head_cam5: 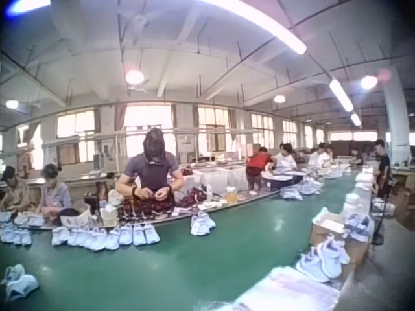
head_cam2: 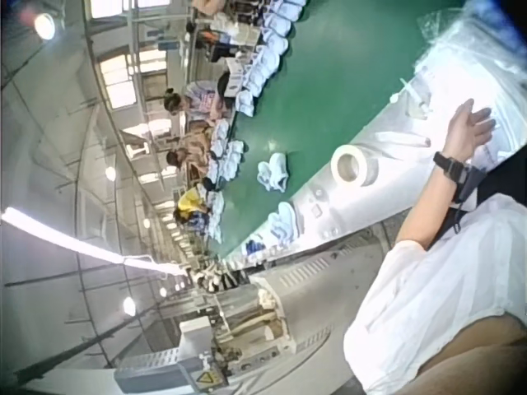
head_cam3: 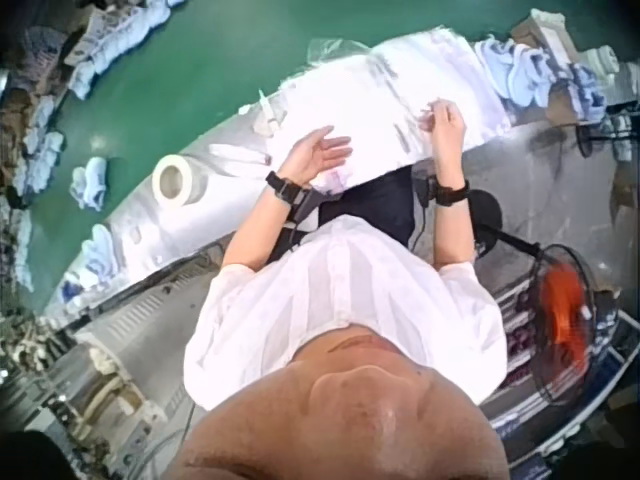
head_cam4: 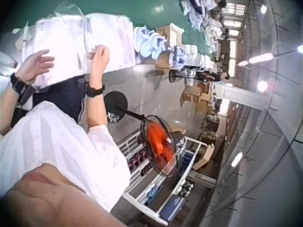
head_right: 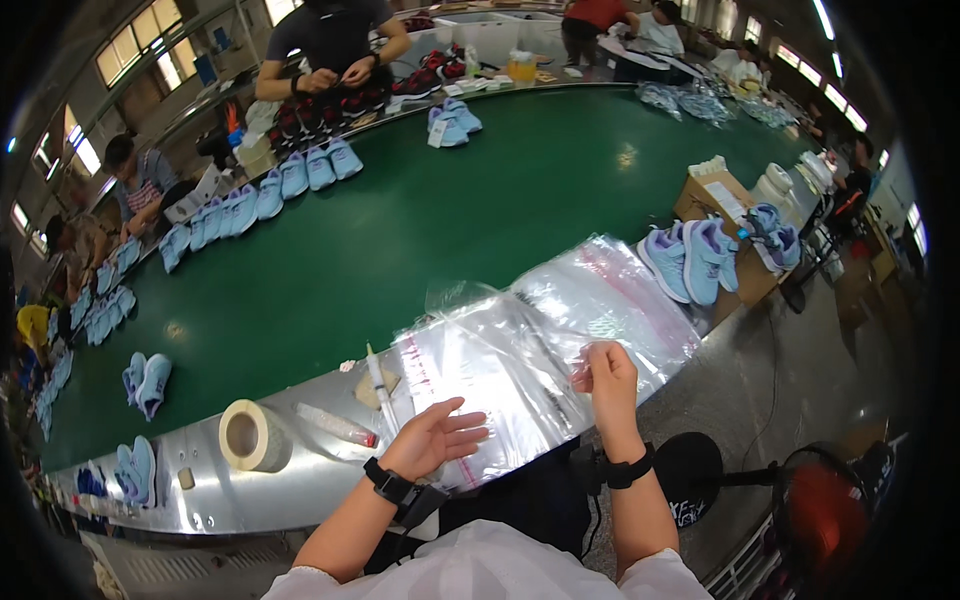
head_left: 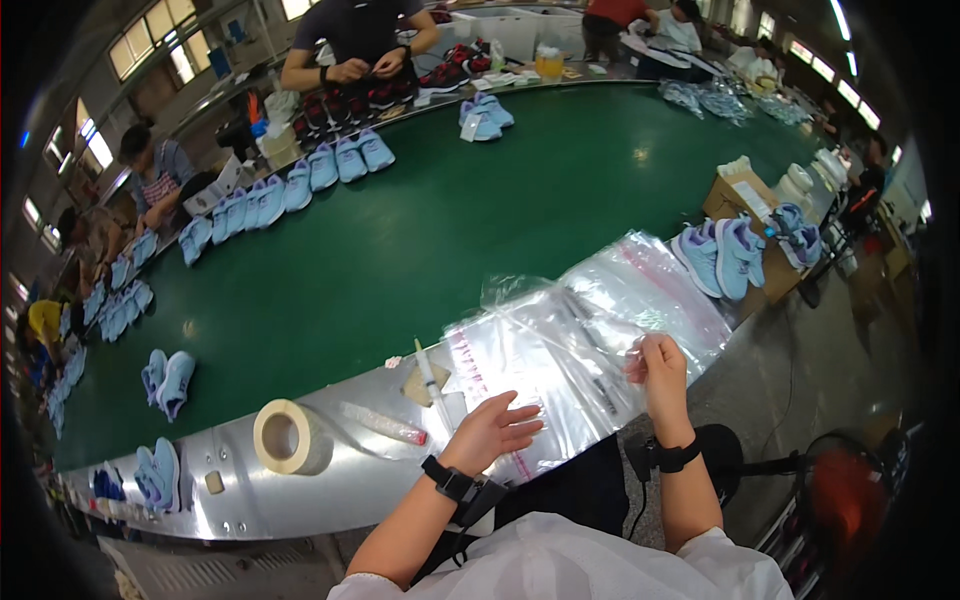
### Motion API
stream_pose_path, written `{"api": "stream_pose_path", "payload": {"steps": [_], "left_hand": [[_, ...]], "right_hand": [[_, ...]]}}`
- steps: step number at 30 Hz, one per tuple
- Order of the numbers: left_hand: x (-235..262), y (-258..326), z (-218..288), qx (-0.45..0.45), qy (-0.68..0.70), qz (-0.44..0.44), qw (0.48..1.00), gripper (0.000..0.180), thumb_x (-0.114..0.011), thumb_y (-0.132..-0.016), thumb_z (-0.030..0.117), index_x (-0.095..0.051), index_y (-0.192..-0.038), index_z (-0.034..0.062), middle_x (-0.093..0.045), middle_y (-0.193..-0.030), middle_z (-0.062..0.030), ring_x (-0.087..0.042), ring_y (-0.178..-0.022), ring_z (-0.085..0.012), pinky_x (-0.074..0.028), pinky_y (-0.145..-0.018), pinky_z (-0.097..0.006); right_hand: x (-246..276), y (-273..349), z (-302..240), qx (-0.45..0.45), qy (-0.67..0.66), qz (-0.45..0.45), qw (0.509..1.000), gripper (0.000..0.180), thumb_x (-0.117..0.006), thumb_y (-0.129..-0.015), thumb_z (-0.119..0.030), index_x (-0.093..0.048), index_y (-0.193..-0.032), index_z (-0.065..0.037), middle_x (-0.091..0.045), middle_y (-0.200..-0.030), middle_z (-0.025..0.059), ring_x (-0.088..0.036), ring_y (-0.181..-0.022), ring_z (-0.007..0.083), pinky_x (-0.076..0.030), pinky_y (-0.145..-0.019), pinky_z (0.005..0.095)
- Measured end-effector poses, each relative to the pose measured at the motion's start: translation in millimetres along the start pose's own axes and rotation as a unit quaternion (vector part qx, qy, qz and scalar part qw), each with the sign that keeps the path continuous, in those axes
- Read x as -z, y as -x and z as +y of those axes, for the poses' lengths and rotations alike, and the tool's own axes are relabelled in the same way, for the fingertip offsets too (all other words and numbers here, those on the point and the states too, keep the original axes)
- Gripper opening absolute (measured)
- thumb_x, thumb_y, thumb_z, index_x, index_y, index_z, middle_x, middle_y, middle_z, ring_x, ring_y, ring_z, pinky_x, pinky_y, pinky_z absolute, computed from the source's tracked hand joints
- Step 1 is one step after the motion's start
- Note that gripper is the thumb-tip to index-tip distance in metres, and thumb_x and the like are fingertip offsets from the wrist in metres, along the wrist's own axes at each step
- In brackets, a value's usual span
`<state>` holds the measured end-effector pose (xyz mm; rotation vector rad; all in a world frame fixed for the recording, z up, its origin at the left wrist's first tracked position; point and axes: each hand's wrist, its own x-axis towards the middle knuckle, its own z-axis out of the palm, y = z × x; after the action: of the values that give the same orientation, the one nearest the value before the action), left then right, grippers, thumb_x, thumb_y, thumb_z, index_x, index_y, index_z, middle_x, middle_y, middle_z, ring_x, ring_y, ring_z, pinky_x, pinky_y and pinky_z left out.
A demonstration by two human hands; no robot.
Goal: The person places small white rectangular items into clear plastic bags on a green assembly table. They seal the bags and stack them. Later, the person picks up a light blue sneaker from the table, inspects it, and holds it in their hands.
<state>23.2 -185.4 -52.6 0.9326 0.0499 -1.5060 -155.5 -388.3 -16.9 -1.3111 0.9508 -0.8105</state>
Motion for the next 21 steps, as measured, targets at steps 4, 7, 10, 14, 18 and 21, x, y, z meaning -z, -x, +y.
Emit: {"api": "stream_pose_path", "payload": {"steps": [4,7,10,14,18,21], "left_hand": [[3.9,29.2,0.2,-0.103,-0.041,0.040,0.993,0.039,-0.045,-0.097,0.021,-0.038,-0.133,0.0065,-0.053,-0.123,-0.0217,-0.056,-0.110,-0.0343,-0.049,-0.089,-0.043],[19.5,89.5,6.9,-0.104,-0.065,-0.006,0.992,0.037,-0.039,-0.099,0.022,-0.048,-0.124,-0.0040,-0.061,-0.110,-0.0221,-0.060,-0.105,-0.0335,-0.050,-0.088,-0.041],[37.2,137.6,3.3,-0.139,-0.223,0.208,0.942,0.033,-0.043,-0.098,0.024,-0.059,-0.099,-0.0047,-0.065,-0.083,-0.0127,-0.064,-0.073,-0.0184,-0.052,-0.071,-0.028],[26.8,175.8,-2.3,-0.071,-0.357,0.280,0.888,0.037,-0.050,-0.095,0.030,-0.060,-0.075,0.0008,-0.053,-0.056,-0.0027,-0.045,-0.048,-0.0081,-0.035,-0.046,-0.023],[52.8,179.1,-21.4,-0.071,-0.334,0.312,0.887,0.046,-0.044,-0.097,0.038,-0.060,-0.078,-0.0002,-0.057,-0.057,-0.0045,-0.048,-0.045,-0.0098,-0.037,-0.044,-0.023],[37.9,155.0,-20.7,-0.081,-0.212,0.279,0.933,0.040,-0.046,-0.097,0.034,-0.060,-0.085,-0.0015,-0.064,-0.070,-0.0080,-0.053,-0.053,-0.0103,-0.041,-0.049,-0.022]], "right_hand": [[58.7,-33.3,4.5,0.066,-0.016,0.167,0.984,0.021,-0.048,-0.095,-0.022,-0.056,-0.082,-0.007,-0.057,-0.073,0.0008,-0.054,-0.059,0.0070,-0.038,-0.050,0.0201],[98.7,-31.5,11.4,0.037,0.034,0.267,0.962,0.021,-0.049,-0.094,-0.021,-0.055,-0.078,-0.008,-0.054,-0.071,-0.0014,-0.048,-0.058,0.0050,-0.036,-0.050,0.0209],[120.5,-14.9,33.8,0.108,0.132,0.278,0.945,0.017,-0.052,-0.092,-0.016,-0.055,-0.080,-0.005,-0.053,-0.070,-0.0003,-0.048,-0.062,0.0088,-0.038,-0.054,0.0231],[31.0,22.6,9.7,0.189,0.214,0.148,0.947,0.005,-0.056,-0.086,-0.005,-0.057,-0.081,-0.002,-0.058,-0.082,0.0099,-0.057,-0.072,0.0182,-0.045,-0.062,0.0294],[-47.0,59.4,-0.2,0.288,0.234,-0.099,0.923,0.004,-0.061,-0.080,-0.004,-0.058,-0.083,-0.005,-0.058,-0.082,0.0089,-0.060,-0.075,0.0224,-0.048,-0.059,0.0325],[-94.4,89.8,33.9,0.300,0.225,-0.295,0.879,0.012,-0.060,-0.082,-0.011,-0.058,-0.093,-0.006,-0.060,-0.094,0.0078,-0.060,-0.085,0.0258,-0.050,-0.069,0.0337]]}}
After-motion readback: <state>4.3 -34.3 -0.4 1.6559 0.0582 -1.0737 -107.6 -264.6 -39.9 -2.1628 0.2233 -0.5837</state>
